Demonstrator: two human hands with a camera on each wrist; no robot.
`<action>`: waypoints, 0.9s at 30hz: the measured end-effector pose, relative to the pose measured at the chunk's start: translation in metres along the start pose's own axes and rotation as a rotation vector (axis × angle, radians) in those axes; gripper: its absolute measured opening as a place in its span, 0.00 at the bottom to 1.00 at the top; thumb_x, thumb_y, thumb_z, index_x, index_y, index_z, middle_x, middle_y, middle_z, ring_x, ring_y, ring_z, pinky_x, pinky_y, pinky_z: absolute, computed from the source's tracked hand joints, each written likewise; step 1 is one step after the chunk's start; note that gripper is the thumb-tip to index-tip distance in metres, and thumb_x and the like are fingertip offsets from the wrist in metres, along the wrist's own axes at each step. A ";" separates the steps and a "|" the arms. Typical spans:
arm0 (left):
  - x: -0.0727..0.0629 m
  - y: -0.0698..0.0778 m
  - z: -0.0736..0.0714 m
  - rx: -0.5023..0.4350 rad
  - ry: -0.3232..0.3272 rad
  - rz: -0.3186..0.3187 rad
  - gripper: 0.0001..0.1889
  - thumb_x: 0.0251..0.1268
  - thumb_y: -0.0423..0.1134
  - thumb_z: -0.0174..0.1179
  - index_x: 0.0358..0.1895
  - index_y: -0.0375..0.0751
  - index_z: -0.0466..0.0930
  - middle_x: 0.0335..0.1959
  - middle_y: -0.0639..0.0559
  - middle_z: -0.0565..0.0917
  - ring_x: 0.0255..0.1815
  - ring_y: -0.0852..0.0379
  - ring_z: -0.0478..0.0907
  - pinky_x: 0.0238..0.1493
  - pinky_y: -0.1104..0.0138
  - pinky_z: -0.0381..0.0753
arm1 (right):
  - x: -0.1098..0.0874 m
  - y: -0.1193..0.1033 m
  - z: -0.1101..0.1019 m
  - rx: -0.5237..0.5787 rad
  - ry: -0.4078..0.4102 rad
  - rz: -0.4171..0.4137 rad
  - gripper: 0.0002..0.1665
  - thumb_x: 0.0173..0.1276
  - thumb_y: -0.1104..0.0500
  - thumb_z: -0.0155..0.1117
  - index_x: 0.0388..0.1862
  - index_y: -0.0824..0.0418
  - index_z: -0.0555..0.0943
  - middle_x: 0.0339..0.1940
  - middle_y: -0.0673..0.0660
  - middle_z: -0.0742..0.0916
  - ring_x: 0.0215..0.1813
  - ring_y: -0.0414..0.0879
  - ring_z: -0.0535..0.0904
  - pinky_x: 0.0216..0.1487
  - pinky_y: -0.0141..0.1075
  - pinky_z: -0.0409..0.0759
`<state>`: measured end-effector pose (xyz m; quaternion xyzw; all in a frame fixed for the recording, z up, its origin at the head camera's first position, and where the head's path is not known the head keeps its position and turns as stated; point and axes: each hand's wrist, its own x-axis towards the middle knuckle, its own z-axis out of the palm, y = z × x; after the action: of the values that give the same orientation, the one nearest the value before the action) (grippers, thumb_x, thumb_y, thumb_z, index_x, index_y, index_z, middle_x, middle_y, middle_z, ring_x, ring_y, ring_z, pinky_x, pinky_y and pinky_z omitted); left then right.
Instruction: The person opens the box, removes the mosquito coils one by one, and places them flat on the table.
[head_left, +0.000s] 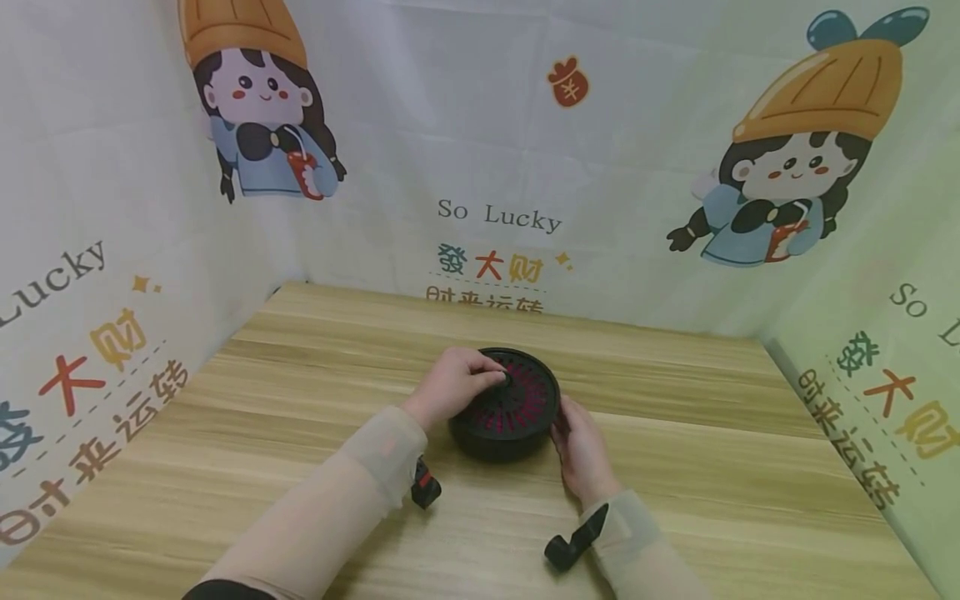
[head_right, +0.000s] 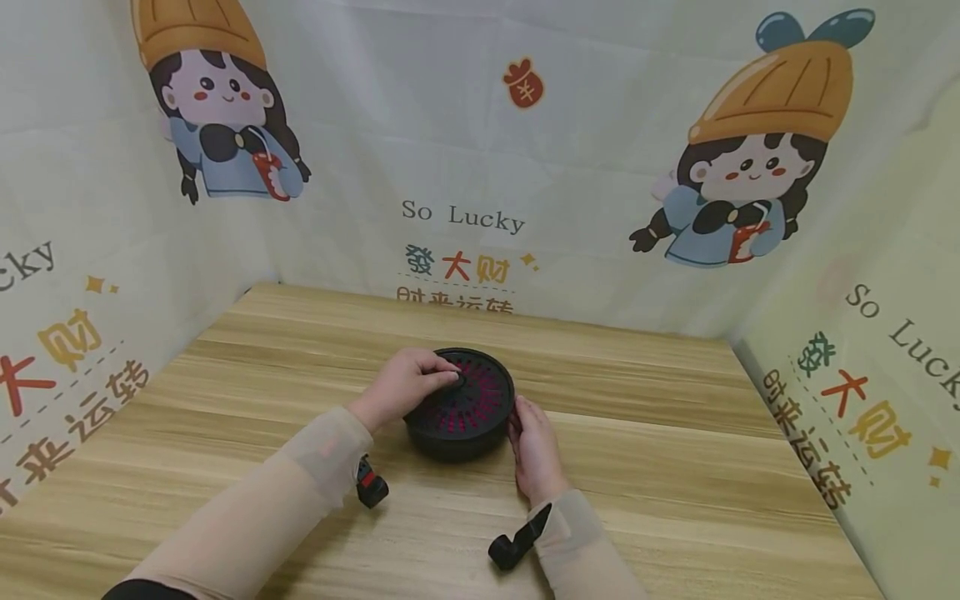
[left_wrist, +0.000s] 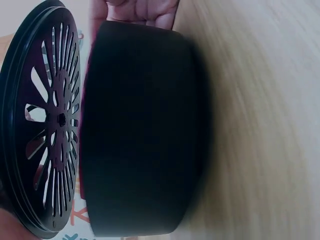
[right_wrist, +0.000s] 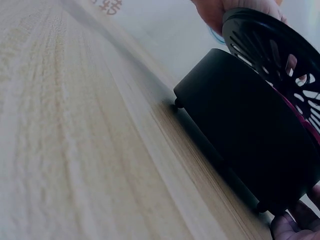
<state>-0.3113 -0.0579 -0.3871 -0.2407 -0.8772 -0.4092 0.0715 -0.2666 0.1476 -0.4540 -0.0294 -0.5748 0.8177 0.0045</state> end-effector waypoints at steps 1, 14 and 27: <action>0.001 0.001 -0.001 0.004 0.003 0.009 0.06 0.63 0.41 0.64 0.37 0.46 0.89 0.38 0.55 0.87 0.43 0.59 0.81 0.48 0.63 0.79 | 0.000 0.000 0.000 -0.004 -0.001 -0.001 0.21 0.79 0.53 0.41 0.58 0.64 0.74 0.47 0.46 0.81 0.52 0.37 0.76 0.57 0.29 0.71; 0.003 -0.002 -0.033 0.074 0.044 0.016 0.09 0.64 0.41 0.63 0.42 0.43 0.88 0.37 0.52 0.84 0.38 0.56 0.77 0.42 0.61 0.77 | -0.001 -0.002 -0.002 -0.065 -0.020 0.015 0.29 0.80 0.51 0.37 0.68 0.71 0.64 0.62 0.57 0.75 0.60 0.43 0.71 0.69 0.40 0.63; -0.008 -0.054 -0.083 0.067 0.116 -0.186 0.14 0.68 0.41 0.59 0.48 0.35 0.85 0.49 0.40 0.83 0.52 0.43 0.77 0.55 0.51 0.74 | 0.000 -0.001 0.000 -0.035 -0.011 -0.001 0.28 0.80 0.53 0.39 0.67 0.73 0.64 0.58 0.56 0.77 0.58 0.43 0.72 0.69 0.40 0.64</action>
<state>-0.3357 -0.1529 -0.3723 -0.1315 -0.9033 -0.3978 0.0918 -0.2667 0.1480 -0.4534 -0.0246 -0.5892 0.8076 0.0009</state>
